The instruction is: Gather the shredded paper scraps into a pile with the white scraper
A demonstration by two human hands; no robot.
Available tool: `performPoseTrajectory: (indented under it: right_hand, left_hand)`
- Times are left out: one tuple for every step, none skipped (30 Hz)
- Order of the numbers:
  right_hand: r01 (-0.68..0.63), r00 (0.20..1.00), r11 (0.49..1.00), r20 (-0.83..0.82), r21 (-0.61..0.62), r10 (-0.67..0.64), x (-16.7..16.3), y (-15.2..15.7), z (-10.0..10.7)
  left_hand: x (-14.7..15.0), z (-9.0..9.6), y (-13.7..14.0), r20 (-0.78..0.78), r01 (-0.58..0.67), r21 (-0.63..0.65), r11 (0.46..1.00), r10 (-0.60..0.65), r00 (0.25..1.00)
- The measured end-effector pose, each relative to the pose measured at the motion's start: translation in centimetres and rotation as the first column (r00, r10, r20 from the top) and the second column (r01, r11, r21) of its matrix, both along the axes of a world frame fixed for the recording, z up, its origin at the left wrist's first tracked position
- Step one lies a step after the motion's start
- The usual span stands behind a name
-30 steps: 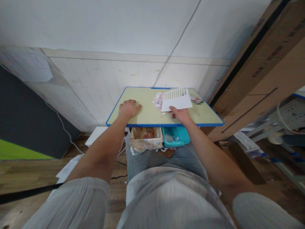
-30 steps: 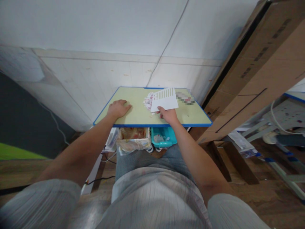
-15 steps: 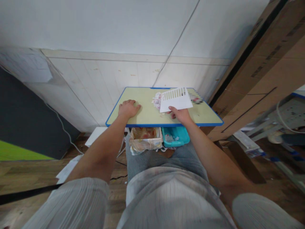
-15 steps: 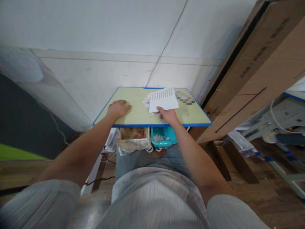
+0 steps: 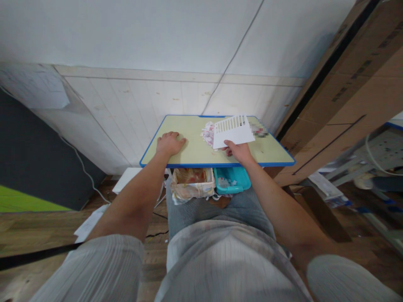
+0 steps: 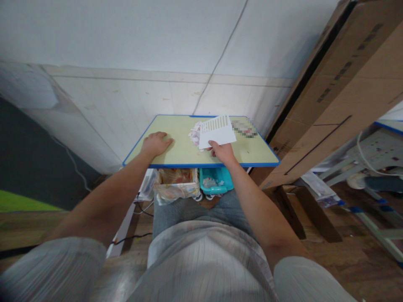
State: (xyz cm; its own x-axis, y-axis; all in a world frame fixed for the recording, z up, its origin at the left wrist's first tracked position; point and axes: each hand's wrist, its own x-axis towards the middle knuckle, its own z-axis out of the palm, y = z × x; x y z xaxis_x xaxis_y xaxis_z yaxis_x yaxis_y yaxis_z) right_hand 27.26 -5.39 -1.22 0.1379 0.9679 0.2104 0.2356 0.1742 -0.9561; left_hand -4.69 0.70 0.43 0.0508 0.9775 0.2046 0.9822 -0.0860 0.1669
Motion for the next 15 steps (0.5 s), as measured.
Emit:
performPoseTrajectory:
  right_hand:
    - [-0.008, 1.000, 1.000, 0.003, -0.001, 0.008, 0.00, -0.09, 0.05]
    - [-0.020, 1.000, 1.000, 0.008, 0.000, 0.020, -0.01, -0.22, 0.12]
    - [-0.036, 0.999, 0.999, 0.014, 0.001, 0.036, -0.01, -0.36, 0.20]
    - [-0.053, 0.998, 0.999, 0.019, 0.002, 0.053, 0.00, -0.51, 0.28]
    - [-0.069, 0.997, 0.998, 0.024, 0.005, 0.069, 0.01, -0.64, 0.36]
    - [-0.082, 0.996, 0.997, 0.027, 0.008, 0.082, 0.03, -0.75, 0.43]
    - [-0.091, 0.995, 0.996, 0.029, 0.012, 0.090, 0.04, -0.81, 0.49]
    - [-0.096, 0.995, 0.995, 0.028, 0.016, 0.095, 0.06, -0.83, 0.52]
    - [-0.098, 0.995, 0.995, 0.026, 0.020, 0.098, 0.08, -0.82, 0.53]
    - [-0.100, 0.995, 0.995, 0.024, 0.024, 0.099, 0.10, -0.78, 0.52]
    - [-0.103, 0.995, 0.994, 0.024, 0.027, 0.102, 0.10, -0.75, 0.49]
    - [-0.108, 0.994, 0.994, 0.024, 0.029, 0.107, 0.10, -0.73, 0.47]
    - [-0.115, 0.993, 0.993, 0.026, 0.031, 0.114, 0.09, -0.73, 0.44]
    - [-0.125, 0.992, 0.992, 0.030, 0.033, 0.124, 0.07, -0.77, 0.43]
    - [-0.136, 0.990, 0.990, 0.035, 0.035, 0.135, 0.05, -0.84, 0.43]
  left_hand:
    - [-0.01, -0.02, 0.02, 0.002, 0.002, 0.001, 1.000, -0.002, 1.000]
    - [-0.02, -0.04, 0.03, 0.006, 0.002, 0.003, 1.000, -0.002, 1.000]
    - [-0.03, -0.07, 0.05, 0.010, 0.002, 0.004, 1.000, -0.002, 1.000]
    - [-0.04, -0.09, 0.07, 0.014, 0.002, 0.004, 1.000, -0.002, 1.000]
    - [-0.04, -0.11, 0.09, 0.016, 0.000, 0.004, 1.000, 0.000, 1.000]
    - [-0.05, -0.13, 0.11, 0.015, -0.002, 0.003, 1.000, 0.002, 1.000]
    - [-0.06, -0.14, 0.13, 0.014, -0.003, 0.004, 1.000, 0.003, 1.000]
    - [-0.07, -0.16, 0.16, 0.013, -0.004, 0.004, 1.000, 0.004, 1.000]
    - [-0.09, -0.17, 0.19, 0.012, -0.003, 0.004, 1.000, 0.003, 1.000]
    - [-0.10, -0.17, 0.22, 0.012, -0.002, 0.003, 1.000, 0.002, 1.000]
    - [-0.12, -0.17, 0.24, 0.013, 0.000, 0.000, 1.000, 0.000, 1.000]
    - [-0.13, -0.17, 0.26, 0.014, 0.002, -0.004, 1.000, -0.002, 1.000]
    - [-0.14, -0.17, 0.27, 0.015, 0.002, -0.007, 1.000, -0.002, 1.000]
    - [-0.14, -0.16, 0.27, 0.015, 0.002, -0.008, 1.000, -0.002, 1.000]
    - [-0.13, -0.16, 0.26, 0.017, 0.002, -0.006, 1.000, -0.002, 1.000]
